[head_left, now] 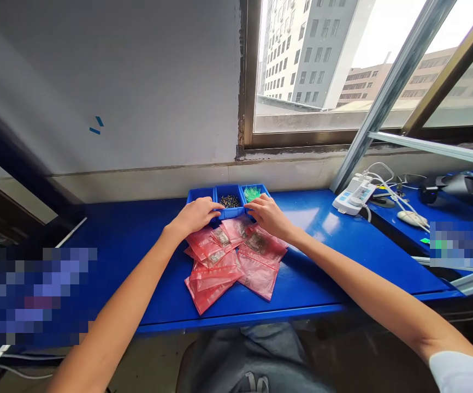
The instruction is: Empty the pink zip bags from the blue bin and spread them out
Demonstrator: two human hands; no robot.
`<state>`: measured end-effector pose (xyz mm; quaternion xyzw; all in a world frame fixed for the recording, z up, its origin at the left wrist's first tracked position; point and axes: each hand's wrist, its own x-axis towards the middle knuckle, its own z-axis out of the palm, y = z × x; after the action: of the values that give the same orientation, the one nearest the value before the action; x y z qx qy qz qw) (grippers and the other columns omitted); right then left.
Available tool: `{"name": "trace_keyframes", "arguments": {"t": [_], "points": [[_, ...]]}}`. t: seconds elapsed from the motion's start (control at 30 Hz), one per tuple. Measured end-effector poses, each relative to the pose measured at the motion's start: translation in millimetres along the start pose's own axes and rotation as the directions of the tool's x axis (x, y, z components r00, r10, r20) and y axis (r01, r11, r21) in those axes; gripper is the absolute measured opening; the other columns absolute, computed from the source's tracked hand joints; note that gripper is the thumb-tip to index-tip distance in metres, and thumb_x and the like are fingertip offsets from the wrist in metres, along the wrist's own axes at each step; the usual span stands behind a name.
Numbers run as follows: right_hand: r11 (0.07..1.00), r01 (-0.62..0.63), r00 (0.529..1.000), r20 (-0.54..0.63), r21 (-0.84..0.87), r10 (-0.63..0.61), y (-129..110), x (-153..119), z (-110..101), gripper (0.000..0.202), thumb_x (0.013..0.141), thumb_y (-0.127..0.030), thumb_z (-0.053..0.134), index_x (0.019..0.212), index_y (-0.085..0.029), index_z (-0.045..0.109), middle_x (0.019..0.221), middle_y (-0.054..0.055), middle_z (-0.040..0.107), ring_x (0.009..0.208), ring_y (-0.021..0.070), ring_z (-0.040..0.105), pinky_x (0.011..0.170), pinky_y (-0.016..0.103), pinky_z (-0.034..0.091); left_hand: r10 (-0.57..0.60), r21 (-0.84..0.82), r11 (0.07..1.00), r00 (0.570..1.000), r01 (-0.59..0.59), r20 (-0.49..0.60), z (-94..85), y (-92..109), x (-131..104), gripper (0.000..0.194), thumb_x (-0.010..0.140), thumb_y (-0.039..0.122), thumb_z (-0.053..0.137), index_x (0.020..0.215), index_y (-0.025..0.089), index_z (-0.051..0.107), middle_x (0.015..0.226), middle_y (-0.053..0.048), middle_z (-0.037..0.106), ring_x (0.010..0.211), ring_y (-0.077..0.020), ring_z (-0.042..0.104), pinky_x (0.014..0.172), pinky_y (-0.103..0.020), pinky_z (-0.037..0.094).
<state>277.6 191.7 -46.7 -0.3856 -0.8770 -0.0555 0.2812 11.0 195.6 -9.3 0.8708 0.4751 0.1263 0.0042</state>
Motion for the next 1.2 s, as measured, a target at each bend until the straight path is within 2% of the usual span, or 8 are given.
{"name": "trace_keyframes", "arguments": {"t": [0.1, 0.2, 0.43, 0.67, 0.93, 1.07, 1.2], "points": [[1.000, -0.017, 1.000, -0.004, 0.021, 0.017, 2.3, -0.4, 1.6, 0.032, 0.102, -0.025, 0.047, 0.116, -0.020, 0.075, 0.103, 0.010, 0.075, 0.095, 0.0266, 0.054, 0.090, 0.043, 0.043, 0.027, -0.098, 0.995, 0.995, -0.036, -0.097, 13.2, -9.5, -6.4, 0.034, 0.102, 0.034, 0.049, 0.124, 0.024, 0.073, 0.099, -0.007, 0.065, 0.090, -0.0195, 0.064, 0.083, -0.029, 0.050], [0.999, -0.017, 0.999, -0.028, 0.049, 0.018, 4.5, 0.9, 3.4, 0.030, 0.102, -0.027, 0.049, 0.115, -0.020, 0.076, 0.101, 0.010, 0.075, 0.095, 0.0261, 0.054, 0.091, 0.042, 0.042, -0.001, -0.111, 0.994, 0.989, -0.016, -0.151, 21.1, -11.8, -9.3, 0.035, 0.102, 0.036, 0.048, 0.121, 0.024, 0.074, 0.100, -0.007, 0.063, 0.090, -0.0199, 0.063, 0.081, -0.030, 0.050], [0.997, -0.014, 0.993, -0.119, 0.079, 0.023, 6.2, -0.5, 9.0, 0.023, 0.100, -0.031, 0.054, 0.105, -0.022, 0.075, 0.098, 0.007, 0.076, 0.096, 0.0254, 0.056, 0.092, 0.041, 0.043, 0.005, -0.106, 0.994, 0.986, -0.023, -0.168, 24.4, -11.9, -10.3, 0.035, 0.102, 0.037, 0.048, 0.121, 0.026, 0.075, 0.103, -0.006, 0.064, 0.090, -0.0195, 0.064, 0.079, -0.030, 0.050], [0.994, -0.023, 0.991, -0.126, 0.104, 0.036, 9.7, 1.7, 11.6, 0.021, 0.098, -0.031, 0.057, 0.100, -0.022, 0.076, 0.099, 0.008, 0.076, 0.101, 0.0260, 0.059, 0.093, 0.042, 0.045, 0.005, -0.099, 0.995, 0.982, -0.024, -0.191, 26.7, -15.3, -9.1, 0.034, 0.098, 0.038, 0.052, 0.120, 0.027, 0.075, 0.103, -0.006, 0.065, 0.090, -0.0202, 0.064, 0.079, -0.031, 0.051], [0.990, -0.025, 0.988, -0.148, 0.139, 0.046, 12.2, 0.6, 10.4, 0.021, 0.097, -0.030, 0.058, 0.104, -0.023, 0.077, 0.104, 0.009, 0.075, 0.108, 0.0251, 0.062, 0.098, 0.042, 0.048, -0.002, -0.121, 0.992, 0.981, -0.022, -0.193, 26.4, -14.9, -10.0, 0.033, 0.098, 0.038, 0.052, 0.119, 0.028, 0.076, 0.103, -0.005, 0.065, 0.090, -0.0192, 0.064, 0.080, -0.030, 0.051], [0.992, -0.008, 0.988, -0.151, 0.128, 0.027, 8.5, -3.6, 10.1, 0.022, 0.097, -0.030, 0.057, 0.108, -0.022, 0.075, 0.106, 0.009, 0.075, 0.110, 0.0253, 0.060, 0.099, 0.043, 0.047, 0.004, -0.041, 0.999, 0.983, -0.011, -0.181, 25.2, -9.1, -12.6, 0.033, 0.097, 0.044, 0.056, 0.121, 0.029, 0.074, 0.105, -0.005, 0.061, 0.088, -0.0198, 0.063, 0.075, -0.030, 0.049], [0.996, -0.013, 0.993, -0.116, 0.083, 0.022, 0.1, -7.4, 8.3, 0.026, 0.099, -0.028, 0.052, 0.115, -0.023, 0.072, 0.115, 0.008, 0.073, 0.114, 0.0264, 0.057, 0.102, 0.046, 0.045, 0.008, 0.037, 0.999, 0.973, 0.000, -0.233, 27.4, -2.3, -12.5, 0.028, 0.096, 0.037, 0.058, 0.115, 0.026, 0.075, 0.103, -0.006, 0.057, 0.091, -0.0215, 0.060, 0.080, -0.033, 0.049]]}}
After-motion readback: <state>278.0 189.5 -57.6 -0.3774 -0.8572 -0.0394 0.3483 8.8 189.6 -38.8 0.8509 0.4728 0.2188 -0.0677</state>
